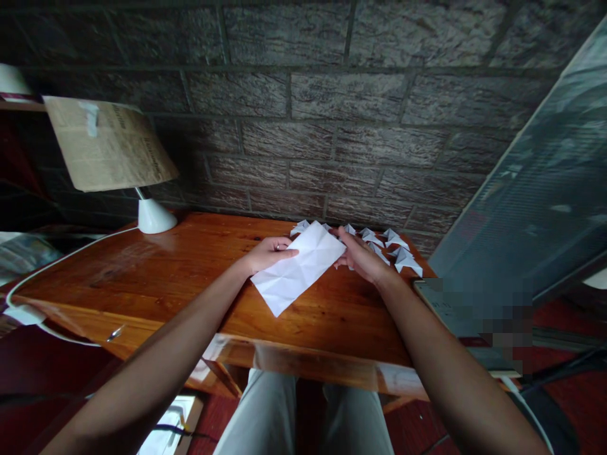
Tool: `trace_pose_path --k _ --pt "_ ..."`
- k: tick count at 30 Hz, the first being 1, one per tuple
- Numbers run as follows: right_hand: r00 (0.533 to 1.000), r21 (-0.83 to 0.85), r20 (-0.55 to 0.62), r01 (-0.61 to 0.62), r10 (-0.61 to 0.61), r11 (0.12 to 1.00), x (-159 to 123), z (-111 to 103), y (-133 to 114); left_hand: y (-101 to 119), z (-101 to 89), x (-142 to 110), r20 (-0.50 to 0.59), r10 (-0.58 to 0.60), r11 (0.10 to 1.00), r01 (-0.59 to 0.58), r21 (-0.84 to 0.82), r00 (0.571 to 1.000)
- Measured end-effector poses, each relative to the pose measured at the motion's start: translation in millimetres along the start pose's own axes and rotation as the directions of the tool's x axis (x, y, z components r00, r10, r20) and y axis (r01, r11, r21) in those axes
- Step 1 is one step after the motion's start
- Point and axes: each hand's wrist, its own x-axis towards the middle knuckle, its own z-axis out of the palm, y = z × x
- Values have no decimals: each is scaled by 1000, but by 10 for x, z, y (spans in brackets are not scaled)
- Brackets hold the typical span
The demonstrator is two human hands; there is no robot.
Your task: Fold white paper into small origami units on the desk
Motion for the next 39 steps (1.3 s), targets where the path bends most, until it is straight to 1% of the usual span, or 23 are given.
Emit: trace_pose_path --k 2,3,4,5,6,8,9,11,14,15,16,18,19,21,23,25,28,31,33,35,39 --pt "999 -60 -18 36 -38 998 3 -2 10 5 20 13 -88 31 999 -33 -20 996" --pt "997 -77 -40 61 -64 995 5 0 18 13 35 10 -97 32 999 -35 -28 995" --pt "994 -83 -67 82 -88 993 10 4 28 23 51 3 -76 23 999 -26 -37 997" --pt "990 -78 -93 99 -106 992 15 7 38 34 67 -9 -25 7 999 -8 -43 1000" --pt "986 -67 -117 109 -116 992 21 10 46 43 81 -22 49 -15 999 17 -42 999" --pt "980 -43 -155 116 -121 992 30 16 55 52 101 -47 204 -60 998 65 -19 977" --pt "978 -37 -167 118 -122 992 32 19 55 52 107 -56 260 -76 997 80 -5 963" --pt "977 -28 -173 125 -128 992 27 30 48 47 118 -66 322 -97 995 98 13 942" --pt "981 -21 -144 131 -133 991 5 59 27 37 150 -61 344 -77 996 87 -13 936" --pt "983 -24 -130 129 -131 991 -4 73 22 34 166 -52 323 -53 997 68 -35 945" --pt "985 -30 -118 127 -129 992 -12 88 20 30 182 -39 275 -19 997 38 -66 961" --pt "988 -40 -93 120 -123 992 -25 125 26 20 211 -3 117 51 990 -35 -135 992" --pt "990 -42 -80 116 -119 992 -30 145 33 14 222 16 27 74 984 -68 -166 997" --pt "992 -39 -59 112 -114 993 -34 186 52 7 237 48 -118 98 974 -119 -190 988" --pt "993 -37 -42 112 -113 993 -31 218 69 10 247 58 -198 123 976 -155 -154 972" --pt "992 -53 -47 114 -117 992 -21 233 80 28 260 45 -230 164 979 -187 -81 959" --pt "987 -99 -101 116 -126 988 -2 226 86 69 292 12 -243 227 973 -230 16 943" --pt "981 -110 -132 129 -143 986 8 212 93 96 328 -5 -273 254 966 -256 31 928" --pt "980 -118 -123 141 -155 983 8 213 101 95 345 -5 -294 238 969 -246 9 926" --pt "979 -136 -113 151 -167 979 8 221 110 83 352 -1 -304 193 978 -208 -19 933" --pt "978 -142 -110 160 -176 977 8 235 121 55 339 11 -286 99 987 -130 -91 953"
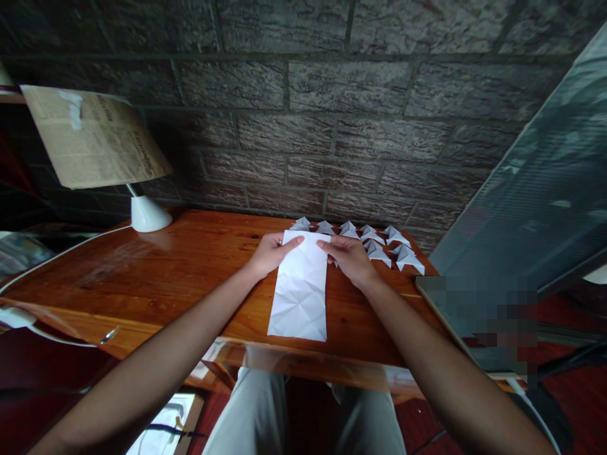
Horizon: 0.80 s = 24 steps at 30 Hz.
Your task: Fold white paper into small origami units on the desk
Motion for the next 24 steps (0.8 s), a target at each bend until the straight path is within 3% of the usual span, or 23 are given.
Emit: trace_pose_path --k 11,24 --pt "995 -11 -18 -96 96 995 -15 -13 -9 -25 -33 11 48 -18 1000 19 -22 999" --pt "995 -27 -34 -94 93 995 -10 -13 5 -22 -44 9 58 -40 998 42 -38 997"
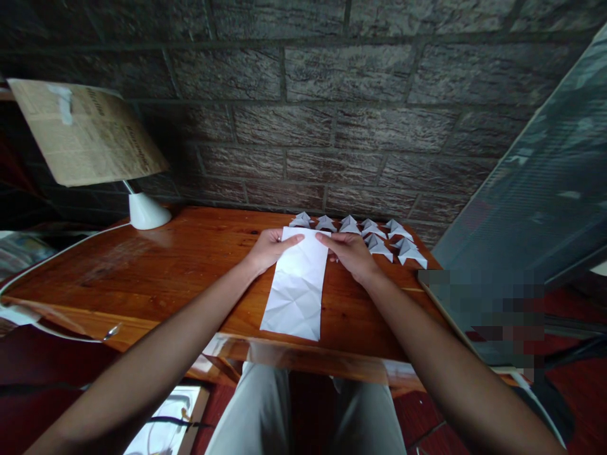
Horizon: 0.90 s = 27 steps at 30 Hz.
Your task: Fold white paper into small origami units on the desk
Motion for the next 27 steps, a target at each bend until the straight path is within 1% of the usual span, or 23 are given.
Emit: trace_pose_path --k 11,16,20,27 --pt "1000 8 -1 1 -1 1000 0 9 -1 26 24 -25 -13 -23 1000 23 16 1000" --pt "1000 -10 -1 9 -9 1000 -7 8 -27 19 29 -23 -19 5 1000 -5 3 1000" --pt "1000 -29 4 9 -9 1000 -19 6 -58 21 33 -26 -18 -17 1000 17 -8 1000" --pt "1000 23 16 26 -26 999 -15 4 -35 -9 16 -13 2 -13 1000 13 -22 1000"
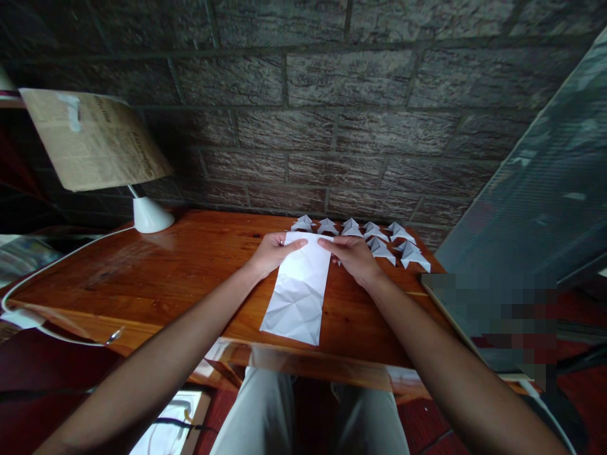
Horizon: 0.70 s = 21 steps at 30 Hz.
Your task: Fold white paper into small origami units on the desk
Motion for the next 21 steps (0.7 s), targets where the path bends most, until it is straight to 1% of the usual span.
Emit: trace_pose_path --k 3,9,16,21 --pt "1000 18 0 -11 11 1000 6 -4 10 -5 -2 -3 22 -2 1000 2 -2 1000" --pt "1000 -4 -9 -9 9 1000 12 -7 5 0 7 -15 38 -11 999 12 -31 999" --pt "1000 -49 -8 0 -1 999 16 -20 20 -28 17 22 -22 10 997 -11 -72 1000" --pt "1000 -69 -9 15 -16 998 22 -21 31 -13 22 26 -18 30 996 -31 -82 999"
